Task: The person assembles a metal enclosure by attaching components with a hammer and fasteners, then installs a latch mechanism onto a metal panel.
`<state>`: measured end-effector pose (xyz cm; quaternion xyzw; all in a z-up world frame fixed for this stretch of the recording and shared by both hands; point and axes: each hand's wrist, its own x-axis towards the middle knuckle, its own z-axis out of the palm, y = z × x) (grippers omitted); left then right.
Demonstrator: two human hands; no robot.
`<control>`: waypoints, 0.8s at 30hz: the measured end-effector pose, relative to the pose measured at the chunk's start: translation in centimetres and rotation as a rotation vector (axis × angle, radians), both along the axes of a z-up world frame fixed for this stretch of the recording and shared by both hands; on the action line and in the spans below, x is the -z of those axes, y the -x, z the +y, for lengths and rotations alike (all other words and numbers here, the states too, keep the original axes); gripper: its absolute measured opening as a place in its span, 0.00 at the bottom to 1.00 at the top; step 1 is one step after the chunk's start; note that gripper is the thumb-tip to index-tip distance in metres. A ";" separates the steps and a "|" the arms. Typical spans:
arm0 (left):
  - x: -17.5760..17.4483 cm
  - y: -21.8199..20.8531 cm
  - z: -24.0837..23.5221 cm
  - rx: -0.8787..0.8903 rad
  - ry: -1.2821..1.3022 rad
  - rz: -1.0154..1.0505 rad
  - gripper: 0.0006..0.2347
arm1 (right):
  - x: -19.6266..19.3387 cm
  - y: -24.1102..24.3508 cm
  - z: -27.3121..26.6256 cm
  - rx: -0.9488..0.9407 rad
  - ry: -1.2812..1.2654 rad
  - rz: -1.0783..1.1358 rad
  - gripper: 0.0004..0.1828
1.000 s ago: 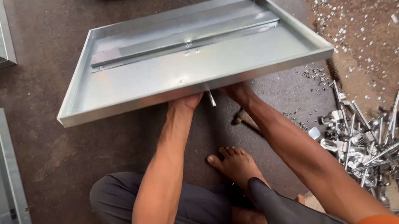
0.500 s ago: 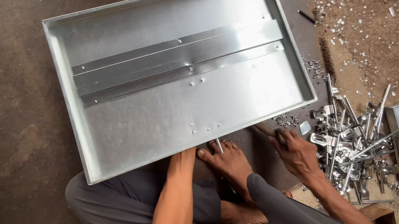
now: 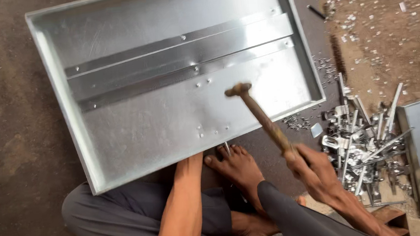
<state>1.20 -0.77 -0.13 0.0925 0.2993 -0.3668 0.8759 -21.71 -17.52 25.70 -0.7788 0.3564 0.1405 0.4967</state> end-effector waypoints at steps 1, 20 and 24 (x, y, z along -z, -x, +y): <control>0.1 0.1 0.4 0.006 -0.008 0.004 0.17 | 0.2 -0.8 0.2 0.046 0.028 -0.031 0.20; -0.3 -2.3 -1.1 0.019 0.048 0.009 0.18 | 3.4 -8.6 2.3 0.031 0.306 -0.100 0.32; -0.1 -1.5 -0.3 0.034 0.037 0.033 0.19 | 4.1 -8.1 2.6 0.044 0.432 -0.324 0.31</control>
